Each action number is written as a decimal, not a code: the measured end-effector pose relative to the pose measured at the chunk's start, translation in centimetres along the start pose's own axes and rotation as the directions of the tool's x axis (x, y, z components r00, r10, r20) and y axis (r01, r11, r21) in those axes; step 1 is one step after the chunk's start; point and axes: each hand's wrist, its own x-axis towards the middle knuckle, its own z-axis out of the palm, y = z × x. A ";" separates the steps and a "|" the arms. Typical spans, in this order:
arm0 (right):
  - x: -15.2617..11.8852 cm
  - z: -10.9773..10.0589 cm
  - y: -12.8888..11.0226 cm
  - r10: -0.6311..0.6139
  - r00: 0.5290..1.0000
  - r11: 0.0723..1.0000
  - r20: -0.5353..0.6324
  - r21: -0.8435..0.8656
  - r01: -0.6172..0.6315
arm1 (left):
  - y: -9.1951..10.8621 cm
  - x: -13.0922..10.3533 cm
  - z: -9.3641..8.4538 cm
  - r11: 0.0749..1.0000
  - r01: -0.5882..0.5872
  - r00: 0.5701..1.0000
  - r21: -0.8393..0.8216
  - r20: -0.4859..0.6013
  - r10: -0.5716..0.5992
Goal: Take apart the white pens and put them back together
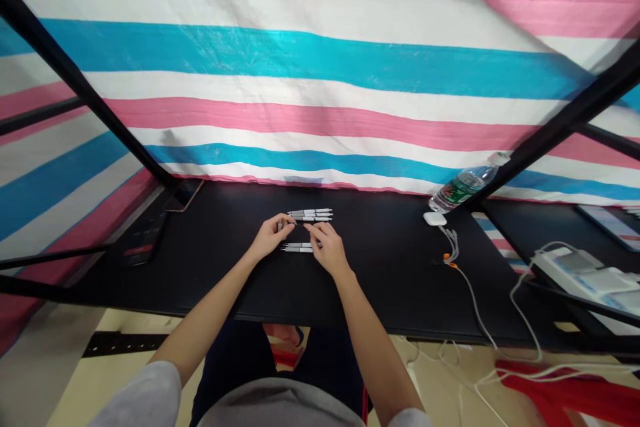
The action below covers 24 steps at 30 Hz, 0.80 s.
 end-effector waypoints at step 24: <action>0.6 -0.9 2.7 0.595 0.767 0.733 -0.241 0.554 -0.394 | -0.4 0.8 -0.9 0.911 0.039 0.932 -0.411 -0.313 -0.181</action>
